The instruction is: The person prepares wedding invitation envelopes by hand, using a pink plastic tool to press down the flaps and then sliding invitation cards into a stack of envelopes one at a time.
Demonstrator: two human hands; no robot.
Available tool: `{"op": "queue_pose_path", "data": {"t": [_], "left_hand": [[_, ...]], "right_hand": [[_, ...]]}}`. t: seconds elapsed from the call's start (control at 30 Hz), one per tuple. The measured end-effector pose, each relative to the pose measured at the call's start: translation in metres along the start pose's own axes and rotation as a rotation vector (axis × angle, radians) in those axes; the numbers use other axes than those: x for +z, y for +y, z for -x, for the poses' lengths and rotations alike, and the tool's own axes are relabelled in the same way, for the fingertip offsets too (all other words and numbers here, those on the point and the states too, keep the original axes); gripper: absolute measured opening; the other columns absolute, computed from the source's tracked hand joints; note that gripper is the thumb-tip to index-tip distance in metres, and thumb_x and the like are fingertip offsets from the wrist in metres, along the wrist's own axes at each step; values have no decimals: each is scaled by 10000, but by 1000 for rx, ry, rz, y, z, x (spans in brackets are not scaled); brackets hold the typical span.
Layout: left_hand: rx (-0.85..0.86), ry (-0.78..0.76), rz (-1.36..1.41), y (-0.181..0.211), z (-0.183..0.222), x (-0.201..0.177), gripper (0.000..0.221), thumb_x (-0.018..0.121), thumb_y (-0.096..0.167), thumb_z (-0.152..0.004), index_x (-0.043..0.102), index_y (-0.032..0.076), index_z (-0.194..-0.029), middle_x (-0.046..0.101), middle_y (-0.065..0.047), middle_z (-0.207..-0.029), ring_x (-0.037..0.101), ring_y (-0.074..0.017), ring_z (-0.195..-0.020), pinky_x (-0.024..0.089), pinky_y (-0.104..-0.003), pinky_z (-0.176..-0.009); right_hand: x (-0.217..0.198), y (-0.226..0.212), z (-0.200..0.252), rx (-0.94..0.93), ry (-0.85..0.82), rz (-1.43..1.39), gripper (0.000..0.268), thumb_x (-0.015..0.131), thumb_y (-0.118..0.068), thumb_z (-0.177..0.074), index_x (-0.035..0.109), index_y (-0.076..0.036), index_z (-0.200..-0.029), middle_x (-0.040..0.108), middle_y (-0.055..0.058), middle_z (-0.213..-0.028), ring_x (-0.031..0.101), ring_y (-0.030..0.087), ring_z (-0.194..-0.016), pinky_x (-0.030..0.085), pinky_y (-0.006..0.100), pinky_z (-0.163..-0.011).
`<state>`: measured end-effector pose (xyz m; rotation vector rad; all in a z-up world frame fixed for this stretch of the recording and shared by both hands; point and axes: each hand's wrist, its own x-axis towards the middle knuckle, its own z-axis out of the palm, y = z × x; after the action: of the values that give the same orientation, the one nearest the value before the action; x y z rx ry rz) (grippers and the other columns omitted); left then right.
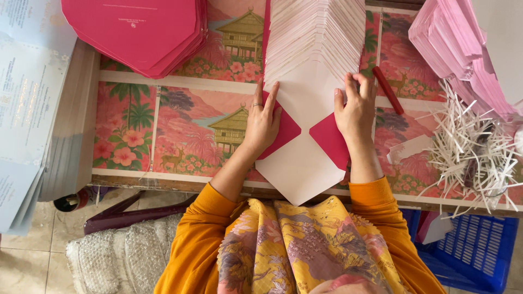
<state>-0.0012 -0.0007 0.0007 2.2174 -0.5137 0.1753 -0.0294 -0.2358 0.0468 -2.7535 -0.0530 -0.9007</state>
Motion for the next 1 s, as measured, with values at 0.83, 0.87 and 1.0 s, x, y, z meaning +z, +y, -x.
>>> {"op": "queue_pose_path", "data": {"t": [0.83,0.87,1.0], "left_hand": [[-11,-7,-1,3,3,-1,636,558,135,-923,296,229,-1495,171,-219,-1529,401,-484,-1293,418,-565,-1014],[-9,-9,-24,3,2,-2,643,557,148,-921,287,236,-1498,175,-212,-1528,406,-475,-1290,422,-563,-1008],[22,35,-63,-3,2,6,634,576,136,-900,324,209,-1478,226,-242,-1489,453,-469,-1245,436,-550,-981]], "right_hand": [[6,1,7,-29,28,55,340,677,-140,-849,668,16,-1150,558,140,-1160,548,331,-1026,472,431,-879],[6,1,6,-26,29,55,346,681,-144,-841,670,14,-1149,563,143,-1157,550,336,-1026,471,437,-881],[-24,9,-37,-2,-63,55,268,705,-205,-813,724,-36,-1021,612,92,-970,613,298,-875,512,407,-778]]}}
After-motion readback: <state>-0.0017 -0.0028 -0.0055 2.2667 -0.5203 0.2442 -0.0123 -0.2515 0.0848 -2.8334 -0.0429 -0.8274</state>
